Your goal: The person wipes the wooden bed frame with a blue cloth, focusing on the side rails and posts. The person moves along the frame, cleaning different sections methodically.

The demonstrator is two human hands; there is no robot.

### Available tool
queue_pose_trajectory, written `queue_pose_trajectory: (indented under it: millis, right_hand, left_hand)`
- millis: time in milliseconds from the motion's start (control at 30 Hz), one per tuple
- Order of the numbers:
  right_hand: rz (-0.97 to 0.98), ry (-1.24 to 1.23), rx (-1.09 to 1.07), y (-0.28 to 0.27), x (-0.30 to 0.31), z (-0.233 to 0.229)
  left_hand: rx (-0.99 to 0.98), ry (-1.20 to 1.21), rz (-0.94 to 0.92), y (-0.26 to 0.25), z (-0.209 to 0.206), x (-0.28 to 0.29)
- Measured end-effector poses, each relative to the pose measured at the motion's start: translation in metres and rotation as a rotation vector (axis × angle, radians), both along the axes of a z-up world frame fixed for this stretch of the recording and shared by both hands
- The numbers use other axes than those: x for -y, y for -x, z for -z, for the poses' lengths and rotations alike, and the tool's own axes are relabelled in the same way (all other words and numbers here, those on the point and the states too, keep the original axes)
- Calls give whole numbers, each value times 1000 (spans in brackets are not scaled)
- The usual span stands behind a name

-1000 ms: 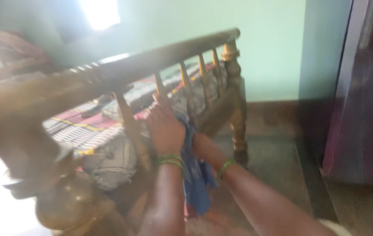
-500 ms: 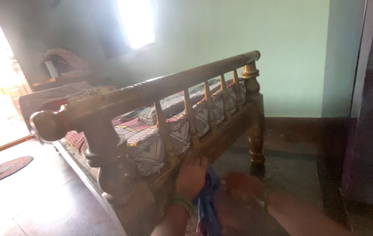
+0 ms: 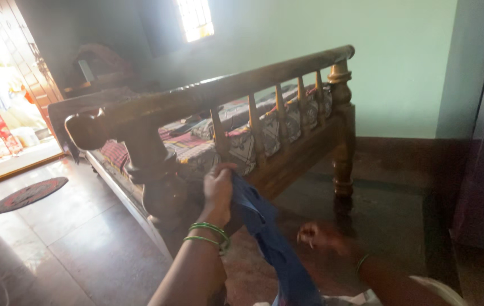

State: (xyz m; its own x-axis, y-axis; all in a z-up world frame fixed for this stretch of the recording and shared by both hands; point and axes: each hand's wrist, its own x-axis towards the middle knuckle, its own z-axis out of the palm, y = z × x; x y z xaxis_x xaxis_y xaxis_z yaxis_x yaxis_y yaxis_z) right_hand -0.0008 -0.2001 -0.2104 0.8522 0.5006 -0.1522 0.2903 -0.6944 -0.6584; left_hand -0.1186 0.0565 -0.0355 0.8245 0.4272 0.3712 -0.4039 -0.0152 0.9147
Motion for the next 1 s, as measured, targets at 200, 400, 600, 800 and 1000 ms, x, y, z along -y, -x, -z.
queue_pose_trajectory:
  millis: [200, 400, 600, 800, 1000]
  right_hand:
    - [68, -190, 4, 20, -14, 2]
    - [113, -294, -111, 43, -30, 26]
    - [207, -594, -34, 13, -22, -29]
    - [-74, -633, 471, -1, -40, -116]
    - [-298, -881, 730, 2, -139, -110]
  left_hand:
    - [-44, 314, 161, 39, -8, 4]
    - [41, -756, -74, 59, -38, 6]
    - [-230, -1765, -678, 72, -31, -7]
    - [-47, -1847, -694, 61, -5, -9]
    - [165, -1514, -834, 20, 14, 0]
